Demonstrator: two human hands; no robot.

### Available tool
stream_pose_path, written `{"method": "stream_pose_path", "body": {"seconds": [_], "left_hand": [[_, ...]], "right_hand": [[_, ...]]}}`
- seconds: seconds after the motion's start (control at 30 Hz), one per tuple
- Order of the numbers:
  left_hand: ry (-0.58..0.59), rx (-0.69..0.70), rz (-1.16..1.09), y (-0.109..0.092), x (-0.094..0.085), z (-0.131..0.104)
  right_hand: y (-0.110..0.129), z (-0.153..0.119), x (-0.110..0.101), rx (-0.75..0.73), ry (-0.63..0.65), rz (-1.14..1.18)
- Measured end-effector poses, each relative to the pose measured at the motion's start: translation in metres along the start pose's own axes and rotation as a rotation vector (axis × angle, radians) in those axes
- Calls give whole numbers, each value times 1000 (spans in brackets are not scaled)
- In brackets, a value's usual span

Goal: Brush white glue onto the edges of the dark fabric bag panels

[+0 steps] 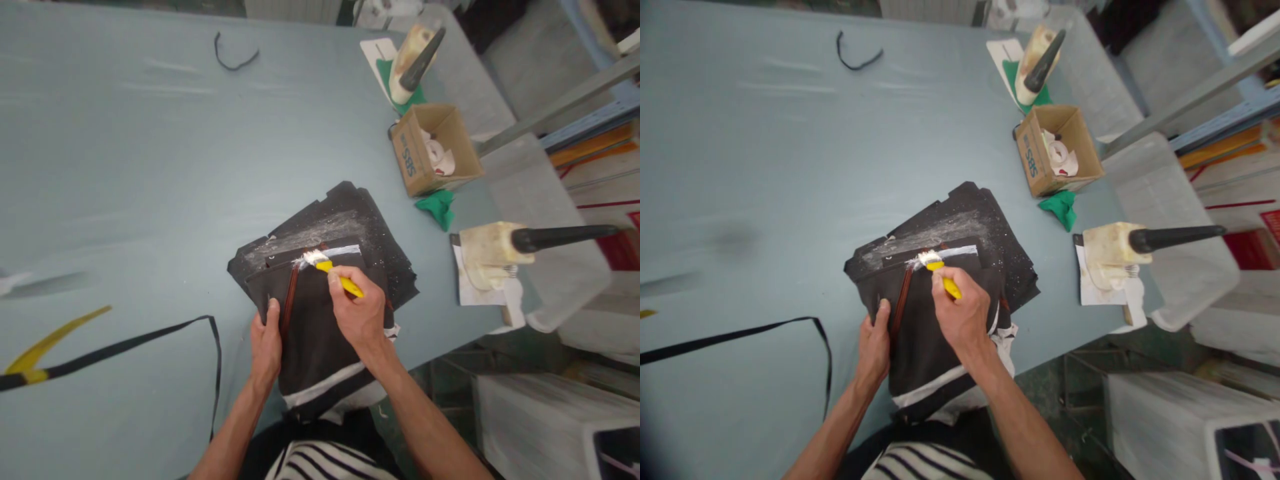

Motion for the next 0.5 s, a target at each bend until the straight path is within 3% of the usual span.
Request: {"method": "stream_pose_path", "body": {"seconds": [0.23, 0.4, 0.5], "left_hand": [[96, 71, -99, 5, -2, -1], [72, 96, -96, 6, 0, 1], [83, 100, -141, 9, 0, 3]], "right_hand": [[33, -27, 35, -143, 238, 125], [25, -19, 18, -97, 77, 10], [25, -21, 23, -68, 60, 10]]}}
Point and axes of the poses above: each hand's wrist, its own z-axis towards the middle knuckle, its own x-axis out of the palm, y = z × x, the point moved 1 cm from there along z, towards the middle knuckle, and after that the axes turned 10 degrees about z, right-handed, at the moved point
